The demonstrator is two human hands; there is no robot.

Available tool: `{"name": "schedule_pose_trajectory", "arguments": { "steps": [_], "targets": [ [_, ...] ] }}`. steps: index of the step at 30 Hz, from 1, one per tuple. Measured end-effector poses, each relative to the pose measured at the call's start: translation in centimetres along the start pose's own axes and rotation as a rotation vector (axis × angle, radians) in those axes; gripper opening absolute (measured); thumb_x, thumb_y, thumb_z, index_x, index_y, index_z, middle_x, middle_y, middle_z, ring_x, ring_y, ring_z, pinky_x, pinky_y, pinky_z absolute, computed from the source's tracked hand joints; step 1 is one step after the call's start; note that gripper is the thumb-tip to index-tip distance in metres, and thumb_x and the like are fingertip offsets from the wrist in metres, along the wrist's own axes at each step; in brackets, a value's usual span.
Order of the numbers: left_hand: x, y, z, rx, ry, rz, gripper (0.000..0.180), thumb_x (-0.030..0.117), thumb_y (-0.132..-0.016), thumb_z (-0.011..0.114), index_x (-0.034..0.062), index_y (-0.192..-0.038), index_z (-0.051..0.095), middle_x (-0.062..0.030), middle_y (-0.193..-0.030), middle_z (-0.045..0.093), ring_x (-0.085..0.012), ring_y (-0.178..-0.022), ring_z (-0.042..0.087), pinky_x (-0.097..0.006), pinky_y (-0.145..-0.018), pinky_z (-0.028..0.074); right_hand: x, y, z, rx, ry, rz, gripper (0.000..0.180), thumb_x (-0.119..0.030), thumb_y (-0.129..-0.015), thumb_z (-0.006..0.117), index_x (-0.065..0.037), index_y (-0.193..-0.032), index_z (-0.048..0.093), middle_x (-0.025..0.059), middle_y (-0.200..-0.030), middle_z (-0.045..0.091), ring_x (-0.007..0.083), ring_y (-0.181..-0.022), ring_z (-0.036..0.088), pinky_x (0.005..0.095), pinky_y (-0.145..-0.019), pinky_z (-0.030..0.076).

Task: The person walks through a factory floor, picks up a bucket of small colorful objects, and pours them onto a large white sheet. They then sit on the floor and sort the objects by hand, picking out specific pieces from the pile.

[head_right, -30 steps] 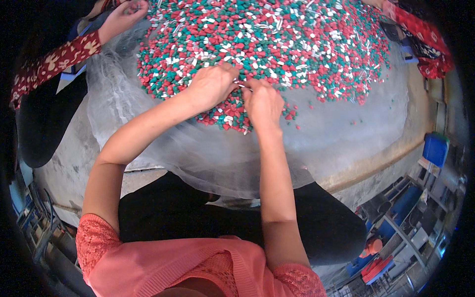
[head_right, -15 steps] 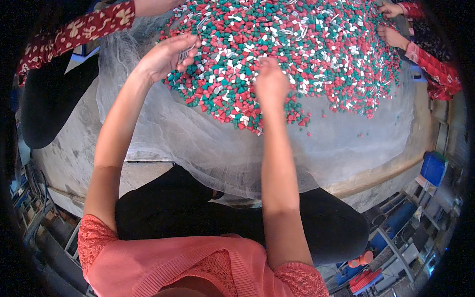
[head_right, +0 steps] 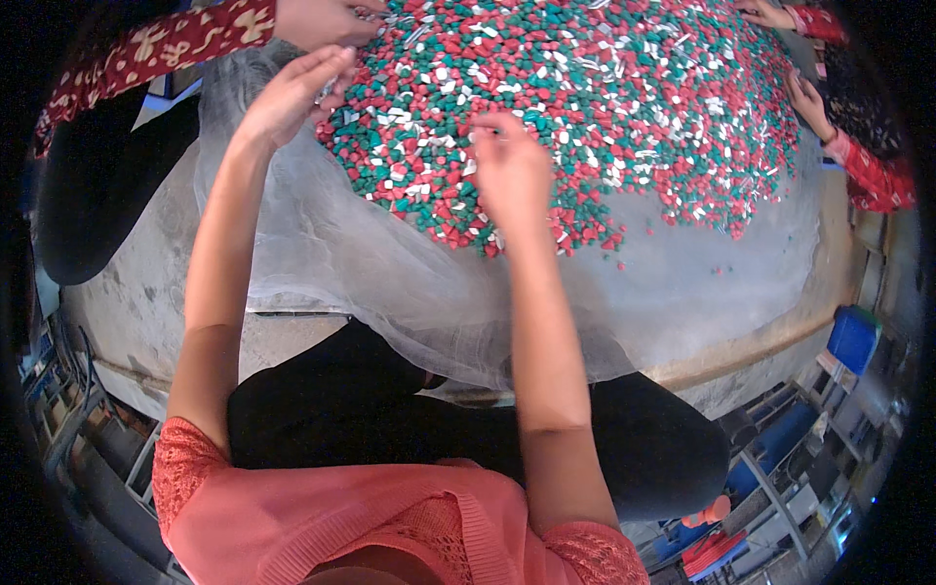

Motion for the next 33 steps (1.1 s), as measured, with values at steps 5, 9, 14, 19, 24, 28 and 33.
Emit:
{"name": "schedule_pose_trajectory", "arguments": {
  "steps": [5, 9, 14, 19, 24, 28, 33],
  "targets": [
    [-1.9, 0.3, 2.5, -0.068, -0.496, 0.347, 0.03, 0.031, -0.088, 0.045, 0.0039, -0.082, 0.057, 0.0036, -0.07, 0.051, -0.0051, -0.065, 0.044, -0.02, -0.058, 0.037, 0.6, -1.2, -1.1, -0.082, 0.1, 0.034, 0.015, -0.021, -0.075, 0.059, -0.01, -0.085, 0.063, 0.008, -0.067, 0.062, 0.0193, -0.063, 0.061, 0.0308, -0.058, 0.046],
    [-2.7, -0.2, 2.1, 0.051, -0.423, 0.219, 0.036, 0.033, -0.09, 0.042, 0.0023, -0.081, 0.058, 0.0004, -0.078, 0.055, -0.007, -0.076, 0.047, -0.022, -0.072, 0.038, -2.1, -1.0, 3.1, -0.178, 0.423, -0.077, 0.018, -0.024, -0.072, 0.06, -0.011, -0.083, 0.064, 0.0114, -0.075, 0.063, 0.0273, -0.073, 0.061, 0.0374, -0.064, 0.048],
    [-2.1, 0.7, 1.0, 0.038, 0.156, -0.095, 0.033, 0.035, -0.091, 0.038, 0.0058, -0.088, 0.053, 0.0054, -0.057, 0.031, -0.0036, -0.049, 0.029, -0.018, -0.041, 0.021, -3.0, -1.5, 5.6, -0.219, 0.526, -0.116, 0.018, -0.022, -0.069, 0.062, -0.008, -0.08, 0.063, 0.0126, -0.075, 0.063, 0.0283, -0.071, 0.061, 0.0388, -0.063, 0.048],
    [-3.0, 0.5, 1.0, 0.051, 0.621, -0.073, 0.037, 0.035, -0.091, 0.036, 0.0017, -0.1, 0.049, -0.0029, -0.072, 0.052, -0.0137, -0.063, 0.05, -0.025, -0.055, 0.042, -4.4, -2.0, 3.3, -0.201, 0.336, -0.054, 0.016, -0.02, -0.067, 0.06, -0.007, -0.078, 0.061, 0.0115, -0.072, 0.062, 0.0281, -0.069, 0.06, 0.0391, -0.061, 0.047],
    [-2.8, 0.3, 6.5, -0.097, 1.005, -0.12, 0.042, 0.037, -0.091, 0.031, 0.002, -0.107, 0.047, -0.0123, -0.102, 0.056, -0.0219, -0.095, 0.055, -0.036, -0.082, 0.046, -8.4, -1.7, 3.1, -0.127, 0.407, -0.379, 0.023, -0.015, -0.067, 0.058, -0.003, -0.086, 0.054, 0.0144, -0.085, 0.056, 0.0283, -0.074, 0.058, 0.0381, -0.063, 0.047],
    [-2.5, 0.9, 9.7, -0.118, 1.166, -0.228, 0.039, 0.038, -0.091, 0.031, 0.0059, -0.104, 0.048, -0.0107, -0.101, 0.056, -0.0221, -0.096, 0.054, -0.038, -0.081, 0.045, -11.0, -0.4, 2.5, -0.181, 0.492, -0.328, 0.03, -0.009, -0.067, 0.058, -0.004, -0.096, 0.053, 0.014, -0.096, 0.055, 0.0326, -0.081, 0.057, 0.0418, -0.069, 0.047],
    [-5.0, -1.0, 9.1, -0.124, 1.285, -0.204, 0.039, 0.035, -0.092, 0.029, 0.0029, -0.101, 0.05, -0.0107, -0.09, 0.057, -0.0238, -0.08, 0.057, -0.034, -0.068, 0.049, -7.5, -2.5, -2.3, -0.061, 0.037, -0.268, 0.025, -0.008, -0.074, 0.056, -0.005, -0.098, 0.058, 0.0099, -0.083, 0.061, 0.0144, -0.079, 0.059, 0.0279, -0.066, 0.047]
  ]
}}
Point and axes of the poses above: each hand's wrist, its own y-axis away from the middle knuckle, its own z-axis out of the palm, x = y × z, the point moved 3 cm from there along -y, towards the middle knuckle
